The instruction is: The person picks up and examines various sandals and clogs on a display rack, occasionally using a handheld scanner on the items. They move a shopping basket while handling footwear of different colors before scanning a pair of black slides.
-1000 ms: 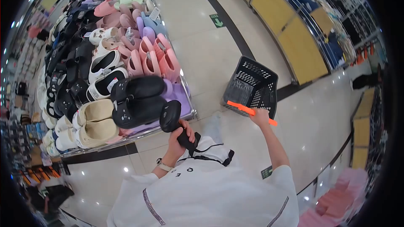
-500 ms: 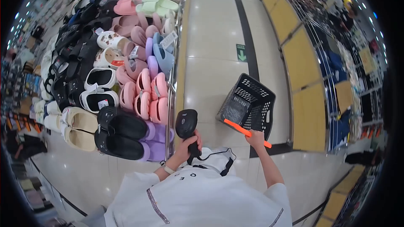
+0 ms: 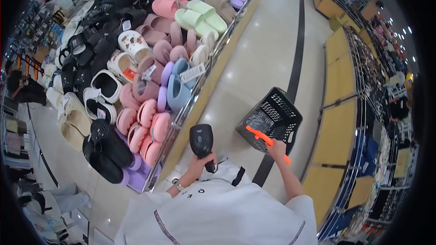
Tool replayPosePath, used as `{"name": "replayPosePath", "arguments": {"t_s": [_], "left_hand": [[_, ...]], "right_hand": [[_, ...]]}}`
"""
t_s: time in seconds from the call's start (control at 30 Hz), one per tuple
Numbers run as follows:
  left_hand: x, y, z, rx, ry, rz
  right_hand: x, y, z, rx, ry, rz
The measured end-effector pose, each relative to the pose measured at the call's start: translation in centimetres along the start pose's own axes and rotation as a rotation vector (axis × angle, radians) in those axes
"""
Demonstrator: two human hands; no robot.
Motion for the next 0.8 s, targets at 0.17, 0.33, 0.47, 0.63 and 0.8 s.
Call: {"name": "replayPosePath", "arguments": {"t_s": [0.17,0.33,0.47,0.63,0.8], "left_hand": [[-0.1,-0.3,-4.8,0.046,0.075,0.039],[-0.4,2.6,-10.5,0.151,0.189,0.129],[-0.8,4.1,-16.5,0.104,0.185,0.106],[-0.9,9.8,-26.5,0.125,0.128,-0.008],[-3.3,13.7,-34.8,0.085,0.155,-0.029]], "right_hand": [[-1.7,2.2,-10.3,-0.05,-0.024,-0.003],[-3.4,3.4,-19.3,-0.052,-0.023,0.021],[-4.8,4.2,-26.0,-0.067,-0.053,0.01],[-5.7,4.9,-34.7,0.004,-0.146,-0.003],[-6.7,4.6,-42.6,-0.022,-0.108,0.022]]}}
Point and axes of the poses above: each hand's wrist, its own z-axis away from the middle knuckle, its own x-axis out of the palm, y = z × x, the point moved 9 cm from there along -z, towards the middle knuckle, and after that the axes turned 9 degrees about -y, right-handed, at the moved point
